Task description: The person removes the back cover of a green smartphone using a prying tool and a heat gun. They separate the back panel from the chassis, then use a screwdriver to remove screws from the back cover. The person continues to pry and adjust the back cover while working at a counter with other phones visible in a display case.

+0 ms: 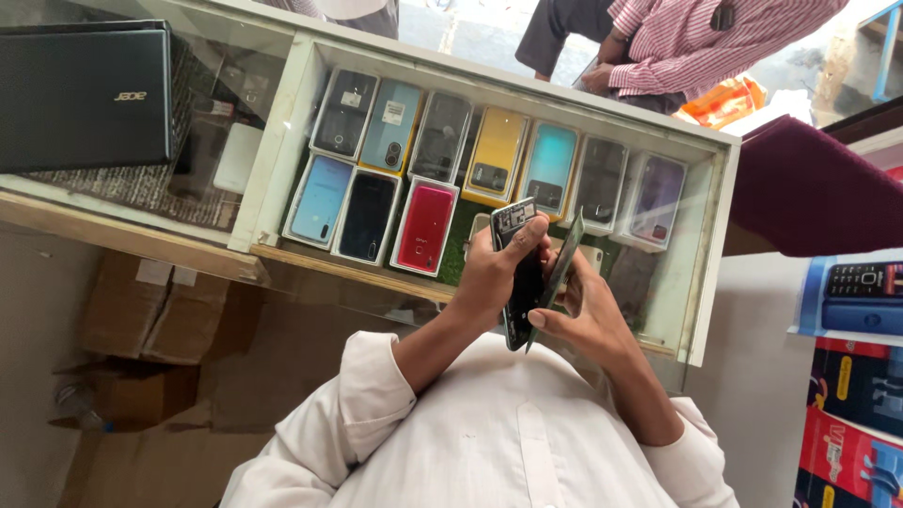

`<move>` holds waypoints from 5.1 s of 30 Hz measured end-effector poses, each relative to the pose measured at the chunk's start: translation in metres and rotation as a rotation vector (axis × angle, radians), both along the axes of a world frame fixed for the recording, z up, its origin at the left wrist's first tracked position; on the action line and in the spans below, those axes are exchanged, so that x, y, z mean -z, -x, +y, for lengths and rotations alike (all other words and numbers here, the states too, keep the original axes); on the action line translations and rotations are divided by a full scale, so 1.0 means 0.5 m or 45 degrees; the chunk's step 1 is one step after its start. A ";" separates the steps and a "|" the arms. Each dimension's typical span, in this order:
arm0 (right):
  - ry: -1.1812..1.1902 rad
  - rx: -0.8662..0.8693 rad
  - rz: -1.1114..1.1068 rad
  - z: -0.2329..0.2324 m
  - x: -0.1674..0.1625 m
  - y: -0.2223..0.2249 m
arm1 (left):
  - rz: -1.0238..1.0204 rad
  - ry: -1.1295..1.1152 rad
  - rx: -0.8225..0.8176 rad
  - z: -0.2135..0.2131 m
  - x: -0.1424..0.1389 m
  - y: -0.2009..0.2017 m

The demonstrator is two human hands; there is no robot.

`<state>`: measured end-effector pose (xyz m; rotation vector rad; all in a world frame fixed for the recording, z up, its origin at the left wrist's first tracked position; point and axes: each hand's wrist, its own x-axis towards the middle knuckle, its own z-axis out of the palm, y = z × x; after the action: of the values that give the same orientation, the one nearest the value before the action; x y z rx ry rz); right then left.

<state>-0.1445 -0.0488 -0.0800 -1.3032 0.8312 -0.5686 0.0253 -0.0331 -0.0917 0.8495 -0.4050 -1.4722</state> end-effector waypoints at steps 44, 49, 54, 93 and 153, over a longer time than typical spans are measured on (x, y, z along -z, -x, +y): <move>-0.198 0.050 -0.157 -0.003 -0.031 0.040 | 0.090 0.088 0.281 -0.026 -0.007 -0.017; -0.233 0.087 -0.150 0.005 -0.025 0.036 | 0.068 0.077 0.241 -0.022 -0.014 -0.011; -0.245 0.105 -0.171 0.019 -0.020 0.041 | -0.006 0.045 0.260 -0.012 -0.022 -0.011; -0.132 0.301 -0.037 0.023 -0.006 0.009 | 0.123 -0.189 0.436 0.044 -0.033 -0.072; -0.229 1.029 -0.391 0.266 0.042 0.280 | 0.881 -0.006 0.757 0.120 0.009 -0.078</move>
<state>-0.2844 0.0842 -0.1012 -0.6508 1.1096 -1.2613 0.0644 0.0268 -0.0963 0.1714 -0.1248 -2.1987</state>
